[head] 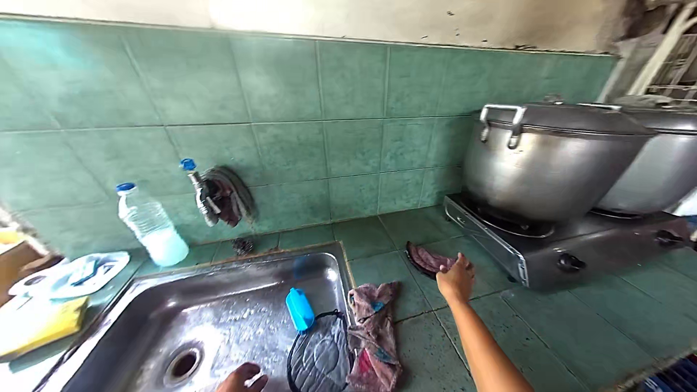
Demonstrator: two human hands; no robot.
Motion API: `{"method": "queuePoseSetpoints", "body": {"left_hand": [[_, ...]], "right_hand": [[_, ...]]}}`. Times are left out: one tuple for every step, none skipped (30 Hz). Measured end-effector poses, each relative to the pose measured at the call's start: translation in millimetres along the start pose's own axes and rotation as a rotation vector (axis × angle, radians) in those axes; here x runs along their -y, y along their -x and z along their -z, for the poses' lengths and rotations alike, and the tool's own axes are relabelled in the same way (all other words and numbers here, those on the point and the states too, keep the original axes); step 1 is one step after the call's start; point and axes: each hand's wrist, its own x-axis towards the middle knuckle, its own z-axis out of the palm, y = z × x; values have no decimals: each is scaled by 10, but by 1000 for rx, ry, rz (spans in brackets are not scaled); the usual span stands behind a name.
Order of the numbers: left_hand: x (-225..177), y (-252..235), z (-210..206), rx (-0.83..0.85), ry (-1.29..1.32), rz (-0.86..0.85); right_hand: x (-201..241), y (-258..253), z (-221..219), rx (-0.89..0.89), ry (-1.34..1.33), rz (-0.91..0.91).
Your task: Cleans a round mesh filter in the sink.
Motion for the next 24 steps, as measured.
{"method": "queuePoseSetpoints", "body": {"left_hand": [[-58, -29, -43, 30, 12, -4], [-130, -73, -96, 54, 41, 6], [-193, -139, -170, 69, 73, 23], [-245, -220, -255, 77, 98, 49], [-301, -294, -338, 76, 112, 79], [-367, -352, -404, 79, 118, 117], [-438, -396, -447, 91, 119, 149], [-497, -427, -476, 111, 110, 171], [-525, -455, -499, 140, 90, 189], [-519, -488, -522, 172, 71, 202], [-501, -512, -536, 200, 69, 215], [-492, -513, -534, 226, 108, 227], [-481, -500, -534, 234, 182, 234], [-482, -472, -524, 235, 273, 235], [-504, -433, -508, 230, 375, 228], [-533, -385, -495, 225, 494, 213], [-556, -335, -487, 224, 609, 193], [-565, -300, -481, 231, 695, 170], [-539, -292, -482, 242, 736, 146], [-491, -295, -482, 251, 755, 129], [-445, -284, -455, 259, 774, 121], [-388, -269, -409, 261, 792, 115], [-305, -262, -343, 264, 807, 106], [-200, -256, -253, 269, 820, 98]], "right_hand": [[47, 143, -37, -37, -39, 97], [100, 305, -77, -46, -79, 217], [169, 472, -117, -15, -105, 332], [243, 646, -168, 44, -113, 425], [311, 828, -231, 121, -108, 492], [368, 1014, -309, 194, -102, 539], [420, 1191, -400, 249, -104, 578], [465, 1354, -502, 266, -110, 625], [506, 1494, -605, 276, -113, 676], [557, 1614, -686, 314, -99, 724], [625, 1724, -738, 376, -68, 767], [705, 1828, -782, 450, -32, 804], [803, 1933, -818, 529, 5, 825], [920, 2035, -859, 602, 38, 831], [1046, 2125, -911, 658, 66, 830], [1169, 2205, -987, 703, 94, 818], [1276, 2272, -1100, 730, 117, 803], [1361, 2315, -1251, 741, 143, 790], [1432, 2341, -1409, 750, 187, 768], [1490, 2353, -1555, 770, 238, 729], [1523, 2357, -1694, 790, 275, 679], [1526, 2355, -1828, 799, 291, 626], [1502, 2348, -1950, 796, 284, 581], [1461, 2339, -2053, 783, 250, 539]]}}
